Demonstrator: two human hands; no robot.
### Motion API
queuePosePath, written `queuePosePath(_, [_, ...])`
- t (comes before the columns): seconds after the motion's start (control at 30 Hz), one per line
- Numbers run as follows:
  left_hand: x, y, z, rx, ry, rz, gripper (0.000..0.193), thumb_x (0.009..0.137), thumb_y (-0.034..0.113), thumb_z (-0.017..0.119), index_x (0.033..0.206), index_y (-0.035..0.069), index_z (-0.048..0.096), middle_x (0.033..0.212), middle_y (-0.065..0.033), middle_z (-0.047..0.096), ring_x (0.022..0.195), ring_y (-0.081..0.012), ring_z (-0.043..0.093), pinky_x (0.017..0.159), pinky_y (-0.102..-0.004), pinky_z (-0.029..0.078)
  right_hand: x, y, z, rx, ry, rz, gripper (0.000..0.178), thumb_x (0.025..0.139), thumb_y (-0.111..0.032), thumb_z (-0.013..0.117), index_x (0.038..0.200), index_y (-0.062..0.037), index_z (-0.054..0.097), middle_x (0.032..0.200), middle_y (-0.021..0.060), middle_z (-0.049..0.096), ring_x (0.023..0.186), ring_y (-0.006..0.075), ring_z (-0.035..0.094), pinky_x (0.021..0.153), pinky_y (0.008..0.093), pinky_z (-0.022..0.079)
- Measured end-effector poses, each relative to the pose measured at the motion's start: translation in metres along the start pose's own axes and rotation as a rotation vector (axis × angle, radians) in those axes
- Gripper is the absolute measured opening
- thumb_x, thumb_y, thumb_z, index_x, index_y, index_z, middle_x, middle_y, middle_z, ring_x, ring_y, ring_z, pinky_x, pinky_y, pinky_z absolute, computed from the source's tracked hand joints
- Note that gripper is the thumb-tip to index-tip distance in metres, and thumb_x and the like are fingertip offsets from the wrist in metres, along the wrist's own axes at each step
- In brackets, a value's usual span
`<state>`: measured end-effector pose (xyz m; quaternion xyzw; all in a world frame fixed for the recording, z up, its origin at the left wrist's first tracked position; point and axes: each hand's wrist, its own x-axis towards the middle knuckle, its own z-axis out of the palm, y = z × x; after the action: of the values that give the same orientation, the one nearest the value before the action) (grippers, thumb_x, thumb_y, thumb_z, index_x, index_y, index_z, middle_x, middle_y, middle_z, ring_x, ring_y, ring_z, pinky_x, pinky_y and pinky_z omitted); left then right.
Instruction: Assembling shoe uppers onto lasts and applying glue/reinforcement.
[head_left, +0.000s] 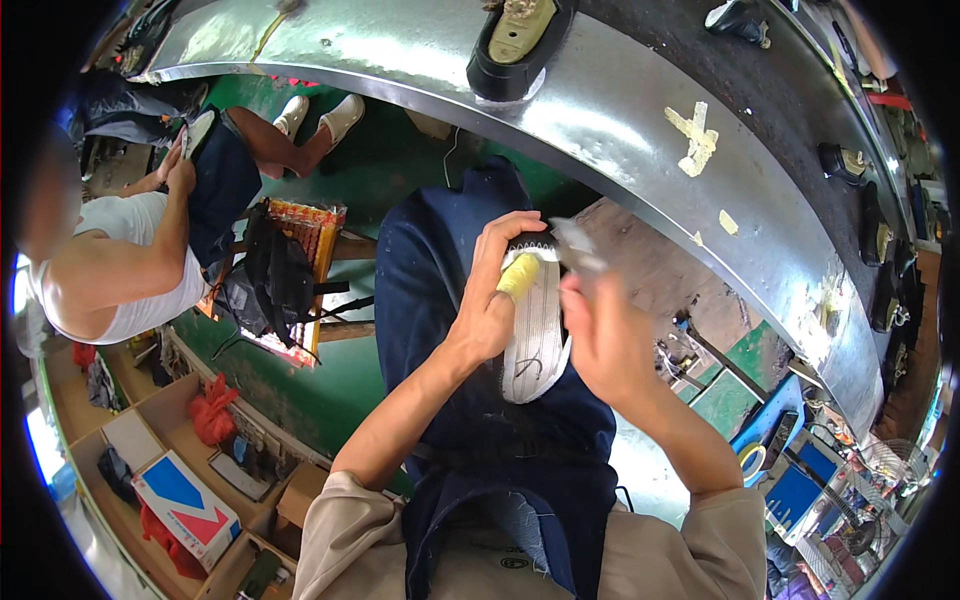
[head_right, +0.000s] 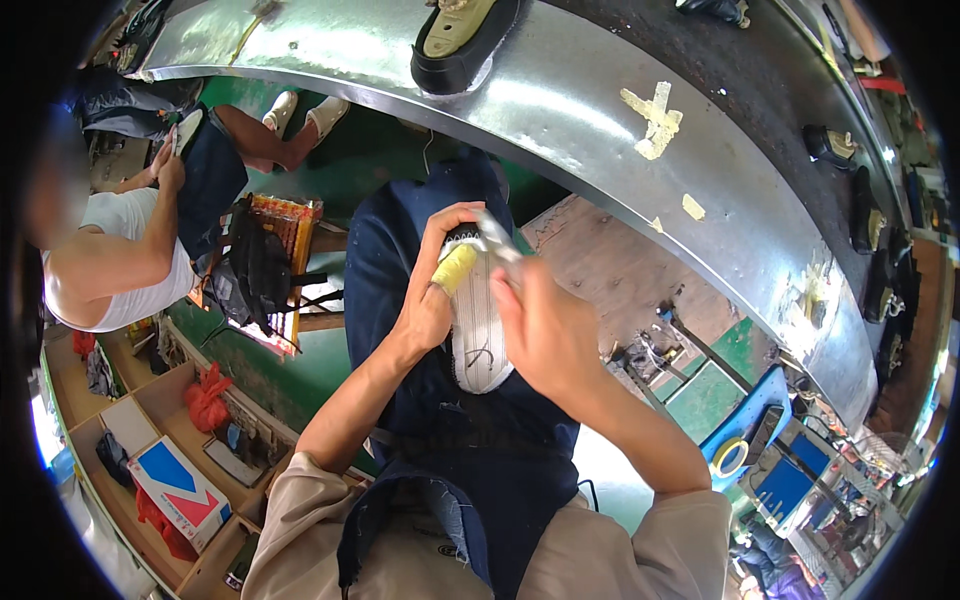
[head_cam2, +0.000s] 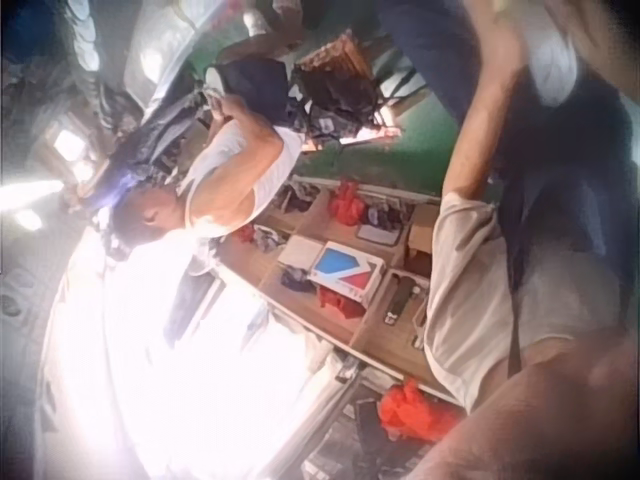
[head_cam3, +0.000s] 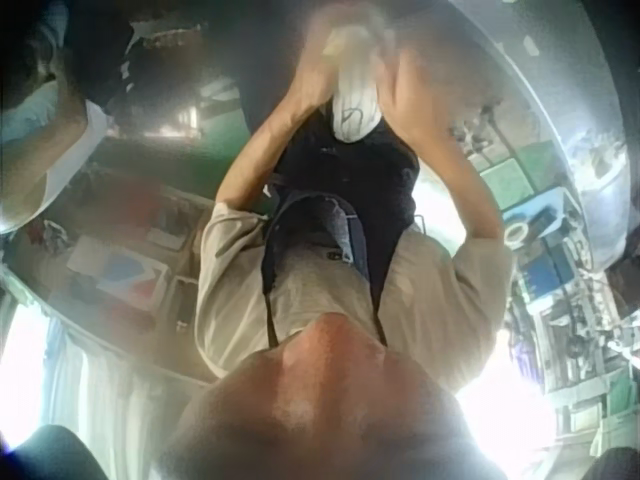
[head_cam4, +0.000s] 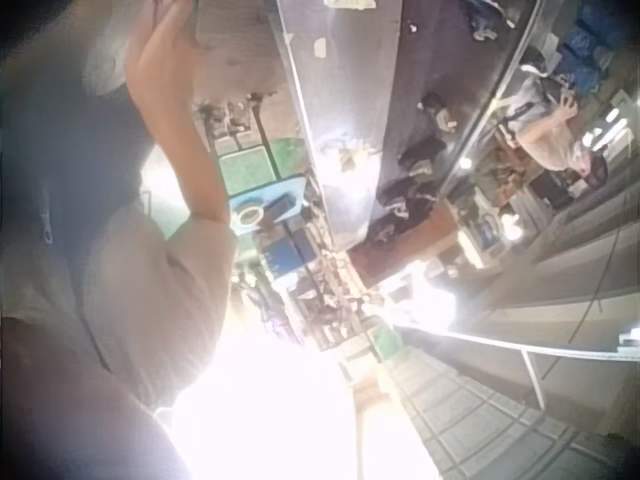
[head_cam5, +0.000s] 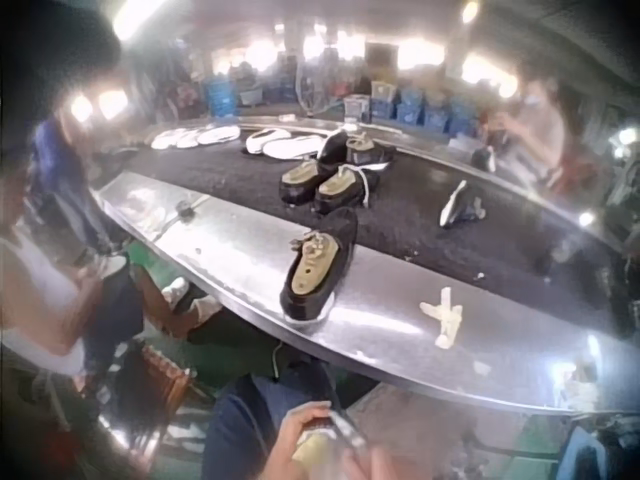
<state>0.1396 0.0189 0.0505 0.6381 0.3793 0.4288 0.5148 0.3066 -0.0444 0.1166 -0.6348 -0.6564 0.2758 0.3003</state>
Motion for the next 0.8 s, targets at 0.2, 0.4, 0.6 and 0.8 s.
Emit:
queuePosePath(0.2, [-0.014,0.005,-0.005,0.019,0.006,-0.022,0.050,0.088,0.021,0.044,0.133,0.001,0.053,0.140,-0.0216,0.052,0.132,-0.0381,0.047,0.116,-0.0433,0.032,0.000,-0.008,0.000,0.072,-0.061,0.057,0.023,0.105,-0.025,0.056,0.105,-0.0034,0.052,0.073,0.0202,0.066,0.062,0.0415,0.066,0.055,0.0500,0.051])
queuePosePath(0.4, [-0.039,-0.025,-0.035,0.009,0.078,-0.356,0.043,0.102,0.018,0.037,0.143,0.008,0.044,0.128,-0.0079,0.057,0.118,-0.0171,0.055,0.106,-0.0302,0.041,0.019,0.010,0.026,0.061,-0.465,0.148,0.028,0.106,-0.029,0.054,0.101,-0.0021,0.051,0.069,0.0223,0.064,0.069,0.0455,0.065,0.060,0.0533,0.049])
queuePosePath(0.6, [-0.016,-0.049,-0.035,-0.170,0.070,-0.456,0.040,0.109,0.028,0.032,0.141,0.014,0.051,0.138,-0.0132,0.048,0.132,-0.0301,0.042,0.116,-0.0390,0.030,0.016,0.029,-0.001,-0.268,-0.608,-0.202,0.022,0.103,-0.024,0.057,0.101,-0.0025,0.053,0.082,0.0186,0.067,0.076,0.0395,0.069,0.066,0.0487,0.053])
queuePosePath(0.8, [-0.003,-0.054,-0.026,-0.319,0.043,-0.586,0.048,0.114,0.040,0.028,0.140,0.011,0.056,0.117,-0.0023,0.063,0.110,-0.0113,0.057,0.103,-0.0278,0.044,0.034,0.006,0.012,0.004,-0.900,-0.448,0.025,0.095,-0.028,0.070,0.105,-0.0073,0.060,0.086,0.0107,0.069,0.079,0.0310,0.071,0.066,0.0427,0.056])
